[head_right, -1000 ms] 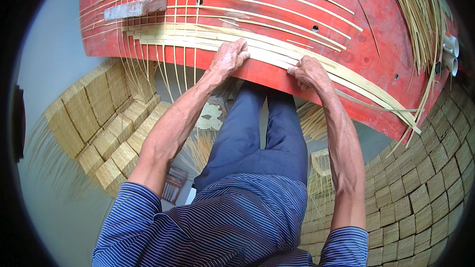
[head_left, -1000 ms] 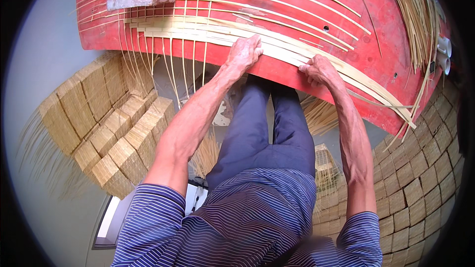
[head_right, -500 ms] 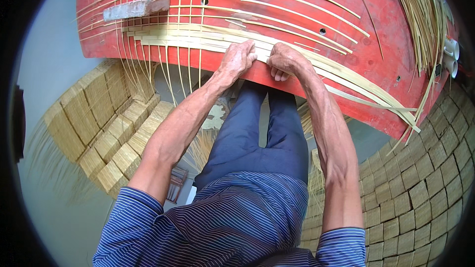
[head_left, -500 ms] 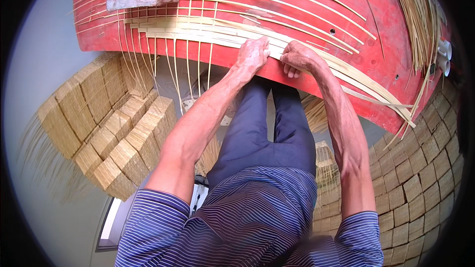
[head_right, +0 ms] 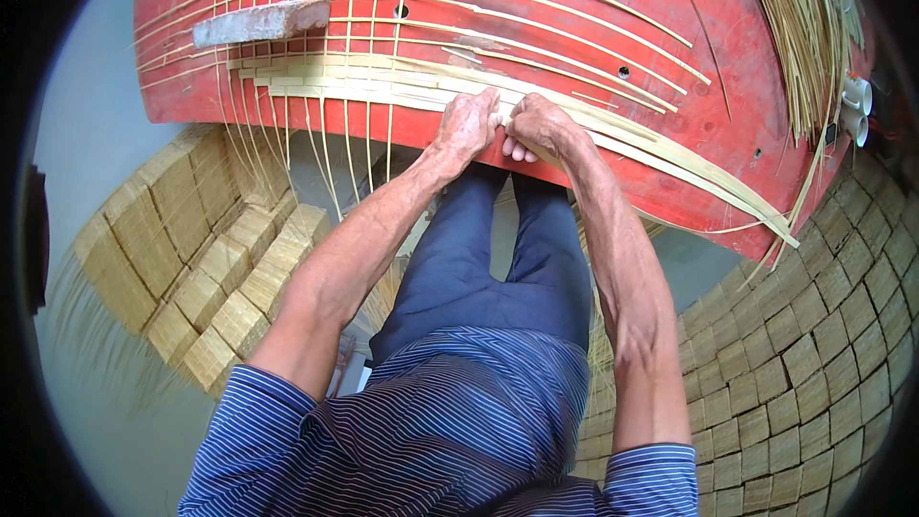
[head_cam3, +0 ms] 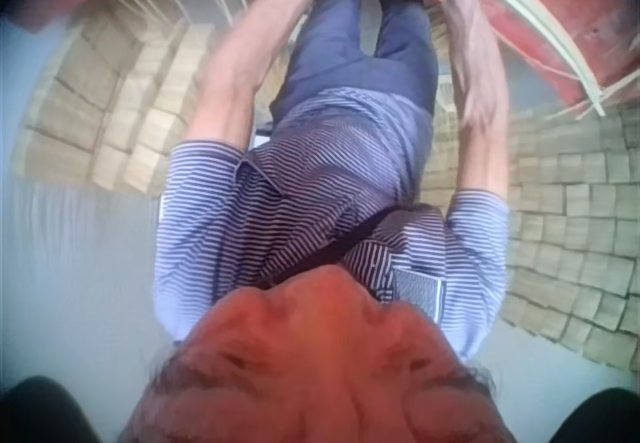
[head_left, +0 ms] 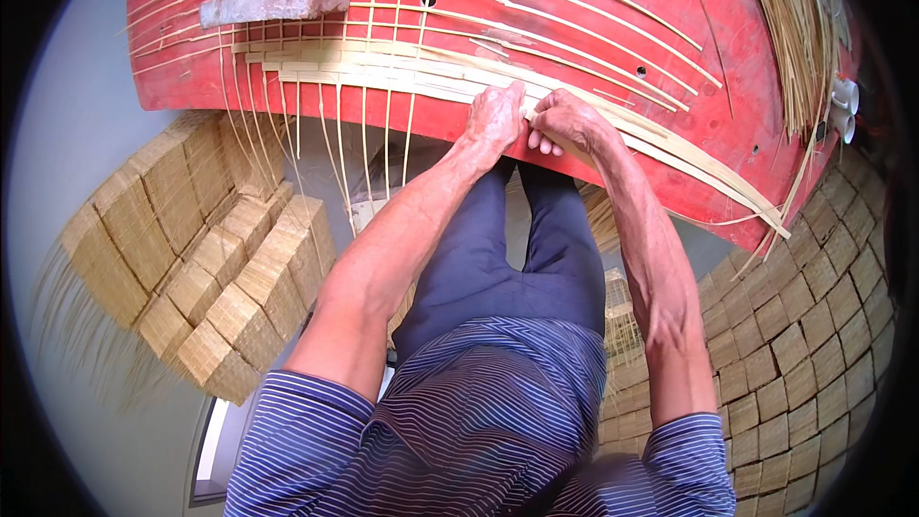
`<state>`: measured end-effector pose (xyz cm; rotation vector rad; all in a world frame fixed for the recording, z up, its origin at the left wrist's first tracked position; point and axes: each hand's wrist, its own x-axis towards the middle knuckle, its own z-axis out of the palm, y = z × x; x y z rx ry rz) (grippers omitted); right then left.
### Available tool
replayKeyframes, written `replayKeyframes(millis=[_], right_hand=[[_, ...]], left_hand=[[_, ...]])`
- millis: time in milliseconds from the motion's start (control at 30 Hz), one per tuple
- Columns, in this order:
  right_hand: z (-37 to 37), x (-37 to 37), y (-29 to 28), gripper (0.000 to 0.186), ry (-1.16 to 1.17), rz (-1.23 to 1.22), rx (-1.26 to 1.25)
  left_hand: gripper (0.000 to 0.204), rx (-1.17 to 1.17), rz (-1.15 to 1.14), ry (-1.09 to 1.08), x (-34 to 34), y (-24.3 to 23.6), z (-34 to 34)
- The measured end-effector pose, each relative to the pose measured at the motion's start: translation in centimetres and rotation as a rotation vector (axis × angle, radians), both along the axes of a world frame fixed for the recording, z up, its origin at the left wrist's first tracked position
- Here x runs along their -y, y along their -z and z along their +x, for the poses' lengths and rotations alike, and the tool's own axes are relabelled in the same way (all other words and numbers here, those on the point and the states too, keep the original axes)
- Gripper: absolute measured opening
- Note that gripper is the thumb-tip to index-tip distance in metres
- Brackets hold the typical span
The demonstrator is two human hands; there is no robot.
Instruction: The person weaves thin bamboo strips into a mat on a red workbench. They repeatedly pick up strips, interlace them with existing rows, and press them down to maintain alignment.
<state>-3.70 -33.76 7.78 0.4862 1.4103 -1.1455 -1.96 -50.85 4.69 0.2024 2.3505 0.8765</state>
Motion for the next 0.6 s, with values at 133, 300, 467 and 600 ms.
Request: replayKeyframes(millis=[133,300,467,600], right_hand=[[-0.4,1.3,-0.9,0.022,0.068,0.016,0.005],[1.2,1.2,-0.1,0.020,0.346,-0.039,-0.022],[1.2,3.1,2.4,0.012,0.378,0.000,0.019],[0.1,3.7,0.2,0.009,0.126,-0.060,-0.129]], left_hand=[[0.009,0.132,0.007,-0.084,-0.4,-0.4,-0.2],[0.014,0.237,-0.003,-0.043,-1.3,-2.2,-1.2],[0.031,0.150,0.035,-0.026,-0.1,0.0,-0.5],[0.024,-0.008,0.076,-0.008,1.5,-0.3,0.0]])
